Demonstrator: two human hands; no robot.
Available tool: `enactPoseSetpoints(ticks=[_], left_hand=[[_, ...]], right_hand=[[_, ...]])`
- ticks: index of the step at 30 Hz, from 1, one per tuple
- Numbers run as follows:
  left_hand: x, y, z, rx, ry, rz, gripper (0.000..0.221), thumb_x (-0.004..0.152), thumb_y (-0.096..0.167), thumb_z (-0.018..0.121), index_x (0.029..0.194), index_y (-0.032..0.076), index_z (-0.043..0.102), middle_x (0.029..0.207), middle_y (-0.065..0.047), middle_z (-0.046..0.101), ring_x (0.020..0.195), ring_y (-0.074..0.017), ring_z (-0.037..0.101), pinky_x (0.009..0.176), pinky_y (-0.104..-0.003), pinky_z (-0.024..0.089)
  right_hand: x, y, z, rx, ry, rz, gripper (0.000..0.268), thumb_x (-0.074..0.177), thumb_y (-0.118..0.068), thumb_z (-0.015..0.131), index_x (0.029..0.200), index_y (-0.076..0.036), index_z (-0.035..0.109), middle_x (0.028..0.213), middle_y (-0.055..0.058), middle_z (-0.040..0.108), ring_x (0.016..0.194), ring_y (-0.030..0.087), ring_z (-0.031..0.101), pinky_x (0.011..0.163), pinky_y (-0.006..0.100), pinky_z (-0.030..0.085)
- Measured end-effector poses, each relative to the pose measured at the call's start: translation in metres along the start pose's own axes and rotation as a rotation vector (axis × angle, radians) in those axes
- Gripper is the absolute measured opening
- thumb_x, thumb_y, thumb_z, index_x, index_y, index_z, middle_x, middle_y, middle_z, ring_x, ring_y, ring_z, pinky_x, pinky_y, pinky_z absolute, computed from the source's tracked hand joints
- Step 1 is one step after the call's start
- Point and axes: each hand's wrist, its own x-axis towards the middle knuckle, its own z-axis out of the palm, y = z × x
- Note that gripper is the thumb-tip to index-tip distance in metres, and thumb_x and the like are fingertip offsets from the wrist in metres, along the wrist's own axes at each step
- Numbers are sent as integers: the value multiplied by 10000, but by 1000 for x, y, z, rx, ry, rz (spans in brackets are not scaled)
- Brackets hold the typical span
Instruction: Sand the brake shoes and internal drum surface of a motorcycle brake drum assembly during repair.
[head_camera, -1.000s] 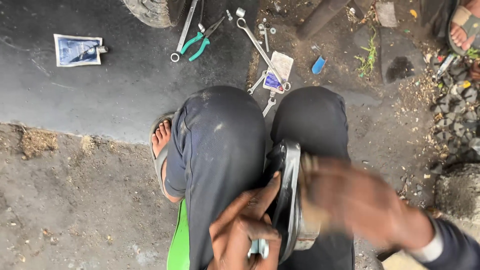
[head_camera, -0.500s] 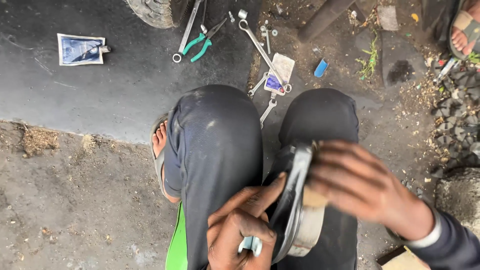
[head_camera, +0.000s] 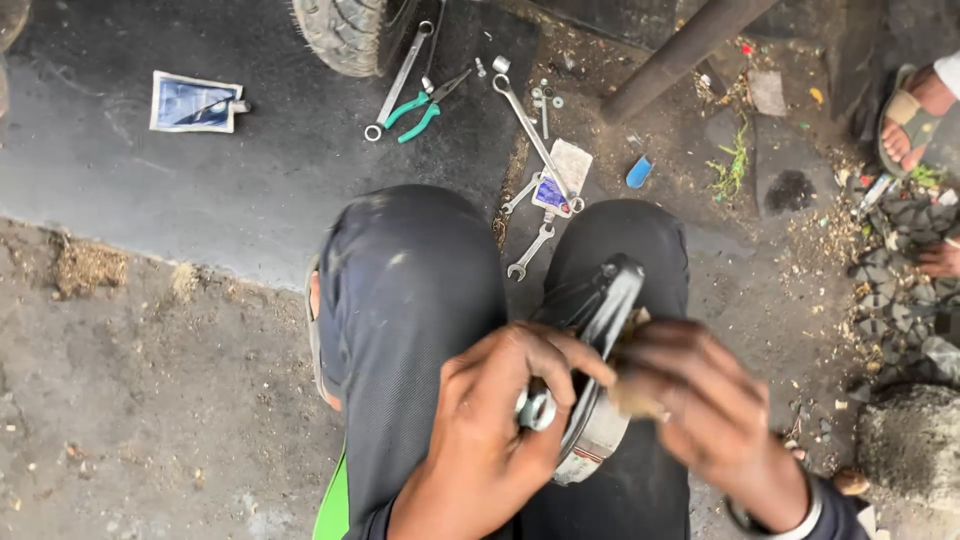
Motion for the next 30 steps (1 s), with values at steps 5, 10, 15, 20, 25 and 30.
enactPoseSetpoints(ticks=[5, 10, 15, 20, 25, 30], left_hand=[[-4, 2, 0, 30, 62, -15, 251, 800, -122, 613, 916, 51, 473, 996, -125, 763, 942, -269, 760, 968, -395, 602], [-10, -8, 1, 39, 83, 35, 262, 837, -121, 639, 939, 59, 478, 872, -65, 725, 864, -245, 741, 1073, -433, 576], [-6, -13, 2, -33, 41, 28, 242, 870, -103, 642, 966, 59, 490, 842, -54, 698, 860, -238, 729, 1100, -441, 570], [-3, -19, 5, -88, 50, 23, 240, 884, -104, 636, 956, 61, 478, 827, -54, 698, 839, -222, 743, 1086, -435, 567], [2, -23, 7, -85, 77, 20, 244, 865, -104, 641, 959, 56, 483, 824, -62, 706, 816, -218, 733, 1071, -415, 567], [6, -19, 6, -67, 108, -5, 223, 867, -94, 622, 957, 41, 468, 802, -81, 707, 776, -212, 745, 1019, -377, 576]], right_hand=[[12, 20, 5, 61, -7, -108, 223, 802, -82, 709, 1013, -11, 710, 1034, 127, 710, 1023, 326, 707, 910, 461, 603], [-2, 30, 4, 113, -44, 89, 161, 808, 27, 657, 963, 13, 701, 1026, 131, 709, 1053, 333, 713, 918, 449, 593], [0, 45, 4, 119, -78, -47, 173, 820, -132, 742, 955, -27, 719, 1036, 108, 712, 1041, 319, 704, 920, 458, 587], [6, 28, -8, 141, -88, -18, 169, 811, -104, 709, 960, -24, 721, 1051, 94, 722, 1066, 324, 715, 944, 468, 591], [1, 44, -5, 162, -122, -107, 216, 779, -158, 728, 971, -62, 755, 1044, 64, 749, 1066, 296, 723, 938, 452, 602], [17, 21, -13, 130, -124, -120, 249, 796, -99, 685, 1029, -31, 740, 1087, 90, 738, 1098, 287, 721, 983, 451, 596]])
